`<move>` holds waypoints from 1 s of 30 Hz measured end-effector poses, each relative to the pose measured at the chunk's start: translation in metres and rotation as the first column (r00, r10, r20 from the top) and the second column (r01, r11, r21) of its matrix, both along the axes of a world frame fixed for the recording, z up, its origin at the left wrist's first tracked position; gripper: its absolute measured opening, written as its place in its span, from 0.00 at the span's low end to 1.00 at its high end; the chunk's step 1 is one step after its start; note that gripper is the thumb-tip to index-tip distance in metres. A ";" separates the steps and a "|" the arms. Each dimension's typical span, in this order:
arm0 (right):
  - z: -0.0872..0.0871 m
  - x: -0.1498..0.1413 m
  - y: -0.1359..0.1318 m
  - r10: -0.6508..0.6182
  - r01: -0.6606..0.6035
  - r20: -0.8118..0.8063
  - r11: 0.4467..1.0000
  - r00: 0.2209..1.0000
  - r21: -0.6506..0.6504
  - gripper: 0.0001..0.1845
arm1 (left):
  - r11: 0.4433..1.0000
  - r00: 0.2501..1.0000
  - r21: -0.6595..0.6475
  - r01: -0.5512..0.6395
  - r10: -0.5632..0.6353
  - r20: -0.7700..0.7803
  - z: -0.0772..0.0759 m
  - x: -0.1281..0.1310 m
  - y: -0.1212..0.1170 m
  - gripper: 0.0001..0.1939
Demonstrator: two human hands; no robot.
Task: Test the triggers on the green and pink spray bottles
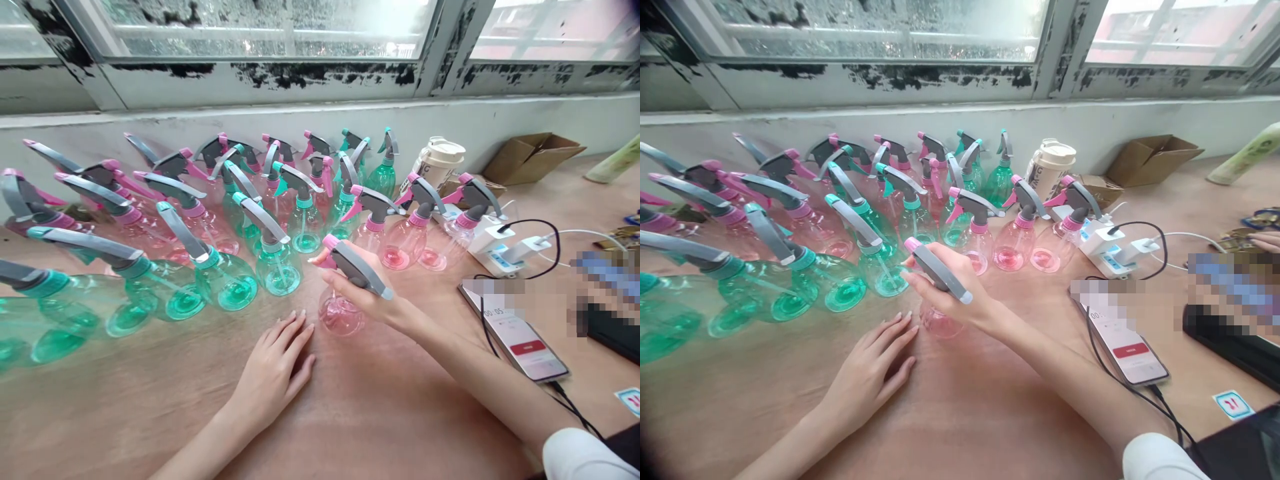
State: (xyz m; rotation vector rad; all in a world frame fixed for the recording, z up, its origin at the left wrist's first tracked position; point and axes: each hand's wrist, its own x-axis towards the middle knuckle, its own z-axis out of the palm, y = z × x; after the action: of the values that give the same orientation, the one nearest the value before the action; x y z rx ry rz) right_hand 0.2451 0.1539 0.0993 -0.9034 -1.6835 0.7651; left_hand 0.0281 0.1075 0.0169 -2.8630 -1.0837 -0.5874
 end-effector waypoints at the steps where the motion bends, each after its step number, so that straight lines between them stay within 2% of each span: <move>1: 0.000 0.000 0.000 -0.008 0.008 0.003 1.000 1.000 0.007 0.04 | 1.000 1.000 0.001 0.004 -0.004 -0.002 0.000 0.000 0.000 0.19; 7: -0.004 0.000 -0.001 0.009 -0.009 0.000 0.999 1.000 0.035 0.10 | 1.000 1.000 -0.004 0.000 0.000 0.004 0.001 -0.001 0.000 0.19; 12: -0.008 0.001 -0.003 0.009 -0.009 -0.002 1.000 1.000 0.011 0.04 | 1.000 1.000 -0.019 -0.004 0.004 0.005 -0.001 -0.001 -0.002 0.19; 20: -0.012 0.000 -0.007 0.018 -0.018 -0.023 1.000 1.000 -0.018 0.12 | 0.998 1.000 -0.055 -0.014 0.015 0.007 0.000 0.001 -0.002 0.19; 26: -0.011 0.001 -0.007 -0.002 0.002 0.031 1.000 1.000 -0.017 0.12 | 0.997 1.000 -0.074 -0.022 0.023 0.008 -0.001 0.001 -0.004 0.19; 30: -0.009 0.001 -0.007 0.022 -0.022 0.013 0.999 1.000 -0.037 0.10 | 0.997 1.000 -0.074 -0.024 0.024 0.004 -0.002 0.001 -0.004 0.20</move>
State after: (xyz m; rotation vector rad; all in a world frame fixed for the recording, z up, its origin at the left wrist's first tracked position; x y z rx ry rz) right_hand 0.2461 0.1470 0.0905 -0.9185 -1.6987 0.8084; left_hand 0.0290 0.1037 0.0152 -2.9076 -1.1629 -0.5654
